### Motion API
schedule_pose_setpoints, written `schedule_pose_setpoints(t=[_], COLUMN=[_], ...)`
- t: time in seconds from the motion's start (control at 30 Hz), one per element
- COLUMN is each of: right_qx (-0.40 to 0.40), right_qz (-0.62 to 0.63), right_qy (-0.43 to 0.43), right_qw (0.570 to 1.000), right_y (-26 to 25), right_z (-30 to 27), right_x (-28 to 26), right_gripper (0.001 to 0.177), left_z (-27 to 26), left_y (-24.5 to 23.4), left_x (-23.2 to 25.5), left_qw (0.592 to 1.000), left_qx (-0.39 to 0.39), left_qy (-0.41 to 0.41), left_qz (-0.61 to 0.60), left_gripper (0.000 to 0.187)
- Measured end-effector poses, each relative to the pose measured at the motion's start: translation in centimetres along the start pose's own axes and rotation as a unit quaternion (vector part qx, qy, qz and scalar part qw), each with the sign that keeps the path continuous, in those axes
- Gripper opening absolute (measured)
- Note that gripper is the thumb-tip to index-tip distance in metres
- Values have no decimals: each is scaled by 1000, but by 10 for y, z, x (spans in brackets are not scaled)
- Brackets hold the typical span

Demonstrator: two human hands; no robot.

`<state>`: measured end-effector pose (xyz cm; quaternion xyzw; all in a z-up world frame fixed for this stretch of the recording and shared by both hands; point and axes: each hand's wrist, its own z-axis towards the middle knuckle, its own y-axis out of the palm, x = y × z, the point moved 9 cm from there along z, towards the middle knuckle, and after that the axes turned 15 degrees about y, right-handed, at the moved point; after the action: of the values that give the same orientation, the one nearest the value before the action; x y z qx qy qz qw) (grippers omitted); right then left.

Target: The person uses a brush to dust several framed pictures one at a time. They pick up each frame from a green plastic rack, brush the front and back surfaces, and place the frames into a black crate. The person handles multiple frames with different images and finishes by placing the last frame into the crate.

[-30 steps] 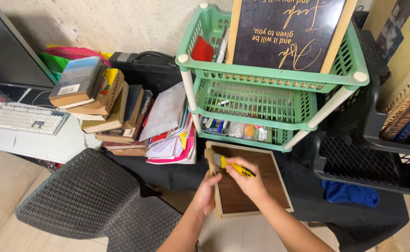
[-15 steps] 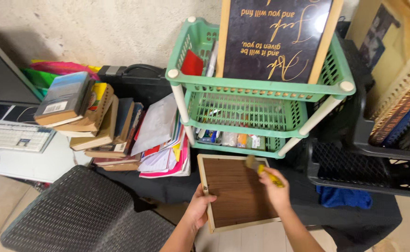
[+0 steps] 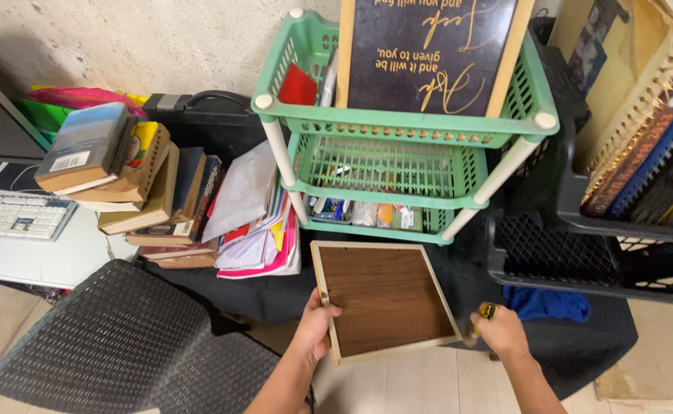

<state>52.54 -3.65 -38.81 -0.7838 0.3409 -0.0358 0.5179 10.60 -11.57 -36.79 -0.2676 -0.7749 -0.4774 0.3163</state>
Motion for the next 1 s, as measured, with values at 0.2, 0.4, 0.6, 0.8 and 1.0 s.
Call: schedule_pose_setpoints(t=[0.2, 0.4, 0.6, 0.8, 1.0], right_qx=[-218, -62, -154, -89, -135], right_qz=[496, 546, 537, 608, 604], right_qy=[-145, -136, -95, -10, 42], right_qw=[828, 824, 824, 789, 785], right_y=[72, 48, 36, 32, 39], right_z=[-100, -77, -91, -71, -74], right_x=[-5, 53, 71, 106, 143], right_gripper=[23, 25, 27, 29, 29], left_z=[-11, -30, -62, -115, -150], left_y=[14, 44, 83, 168, 238], left_x=[0, 10, 38, 103, 140], left_qw=[999, 998, 948, 737, 465], left_qx=[29, -24, -87, -273, -472], left_qy=[-22, 50, 196, 327, 474], left_qz=[17, 25, 235, 525, 580], left_gripper=[56, 54, 56, 49, 39])
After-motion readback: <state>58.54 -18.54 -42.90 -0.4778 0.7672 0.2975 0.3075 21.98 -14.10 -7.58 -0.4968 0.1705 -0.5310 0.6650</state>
